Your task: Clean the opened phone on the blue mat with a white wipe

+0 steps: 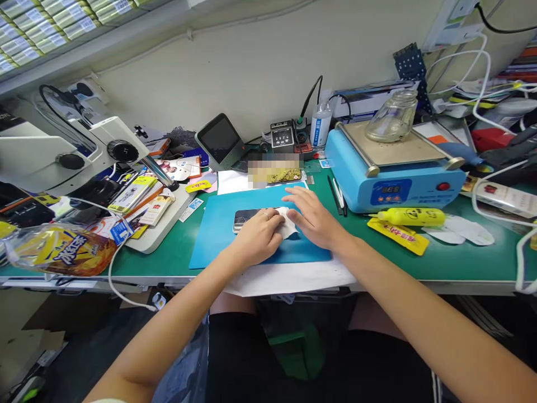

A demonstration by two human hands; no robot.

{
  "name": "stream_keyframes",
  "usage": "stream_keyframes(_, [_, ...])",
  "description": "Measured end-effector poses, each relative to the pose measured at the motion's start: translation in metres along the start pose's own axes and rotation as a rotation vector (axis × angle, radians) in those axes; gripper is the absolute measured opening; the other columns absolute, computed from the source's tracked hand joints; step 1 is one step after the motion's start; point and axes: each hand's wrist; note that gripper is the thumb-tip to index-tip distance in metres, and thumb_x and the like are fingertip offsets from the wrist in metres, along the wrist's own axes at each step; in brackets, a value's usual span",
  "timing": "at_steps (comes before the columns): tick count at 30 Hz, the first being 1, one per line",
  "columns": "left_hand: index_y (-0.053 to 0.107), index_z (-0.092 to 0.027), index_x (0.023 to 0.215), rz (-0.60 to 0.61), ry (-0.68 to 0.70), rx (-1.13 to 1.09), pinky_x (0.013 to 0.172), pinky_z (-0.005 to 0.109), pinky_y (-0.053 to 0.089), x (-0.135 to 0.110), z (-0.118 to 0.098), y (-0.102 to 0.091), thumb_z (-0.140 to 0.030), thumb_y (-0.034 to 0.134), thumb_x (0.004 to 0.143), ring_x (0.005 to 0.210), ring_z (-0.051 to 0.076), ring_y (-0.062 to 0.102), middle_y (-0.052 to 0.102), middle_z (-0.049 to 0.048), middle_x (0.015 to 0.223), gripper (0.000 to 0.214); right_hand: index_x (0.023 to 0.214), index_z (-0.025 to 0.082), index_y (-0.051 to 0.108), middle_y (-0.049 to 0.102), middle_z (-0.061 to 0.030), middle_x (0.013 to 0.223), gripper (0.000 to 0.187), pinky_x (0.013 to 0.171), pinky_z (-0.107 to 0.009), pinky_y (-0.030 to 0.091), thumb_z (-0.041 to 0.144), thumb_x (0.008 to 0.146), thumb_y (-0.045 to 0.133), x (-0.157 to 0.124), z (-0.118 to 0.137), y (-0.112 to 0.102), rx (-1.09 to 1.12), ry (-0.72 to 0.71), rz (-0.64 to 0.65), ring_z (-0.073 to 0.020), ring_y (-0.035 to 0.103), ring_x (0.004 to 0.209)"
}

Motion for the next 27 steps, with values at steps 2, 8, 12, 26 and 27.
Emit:
stream_keyframes(2, [0.061, -0.015, 0.105, 0.004, -0.016, 0.011, 0.1, 0.041, 0.047, -0.005, 0.005, -0.003, -0.012, 0.045, 0.089, 0.106, 0.028, 0.058, 0.062, 0.0125, 0.112, 0.022, 0.127, 0.022, 0.061, 0.053, -0.0131, 0.147, 0.064, 0.119, -0.055, 0.028, 0.067, 0.097, 0.025, -0.001, -0.002, 0.001, 0.0, 0.004, -0.005, -0.0315, 0.037, 0.144])
stream_keyframes(8, [0.06, -0.017, 0.111, -0.005, -0.171, 0.023, 0.099, 0.038, 0.048, -0.046, 0.046, -0.028, -0.006, 0.041, 0.087, 0.109, 0.026, 0.058, 0.06, 0.0098, 0.117, 0.033, 0.131, 0.025, 0.059, 0.051, -0.0111, 0.15, 0.062, 0.119, -0.056, 0.028, 0.066, 0.097, 0.028, 0.002, 0.005, 0.002, 0.025, 0.001, 0.036, -0.0322, 0.033, 0.146])
stream_keyframes(12, [0.061, -0.017, 0.107, 0.009, -0.156, 0.054, 0.1, 0.038, 0.047, -0.029, 0.031, -0.019, -0.01, 0.043, 0.088, 0.108, 0.026, 0.058, 0.062, 0.01, 0.114, 0.027, 0.129, 0.024, 0.061, 0.052, -0.0122, 0.148, 0.064, 0.118, -0.057, 0.029, 0.068, 0.097, 0.027, 0.001, 0.004, 0.002, 0.014, 0.008, 0.026, -0.0329, 0.035, 0.145])
stream_keyframes(26, [0.06, -0.015, 0.109, 0.025, -0.187, 0.108, 0.102, 0.037, 0.045, -0.045, 0.041, -0.029, -0.01, 0.041, 0.089, 0.111, 0.026, 0.055, 0.059, 0.0113, 0.117, 0.028, 0.127, 0.023, 0.061, 0.052, -0.0136, 0.148, 0.066, 0.118, -0.057, 0.029, 0.069, 0.096, 0.026, 0.004, 0.009, 0.0, 0.004, 0.024, 0.071, -0.0328, 0.034, 0.145])
stream_keyframes(27, [0.06, -0.015, 0.109, 0.026, -0.195, 0.118, 0.101, 0.038, 0.045, -0.044, 0.041, -0.029, -0.01, 0.041, 0.09, 0.11, 0.026, 0.055, 0.059, 0.0114, 0.117, 0.027, 0.127, 0.023, 0.061, 0.052, -0.0135, 0.148, 0.065, 0.118, -0.057, 0.03, 0.069, 0.096, 0.026, 0.004, 0.01, 0.0, 0.004, 0.026, 0.074, -0.0327, 0.034, 0.145])
Point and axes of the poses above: each hand's wrist, its own x-axis towards the middle knuckle, its own y-axis out of the palm, z = x × y
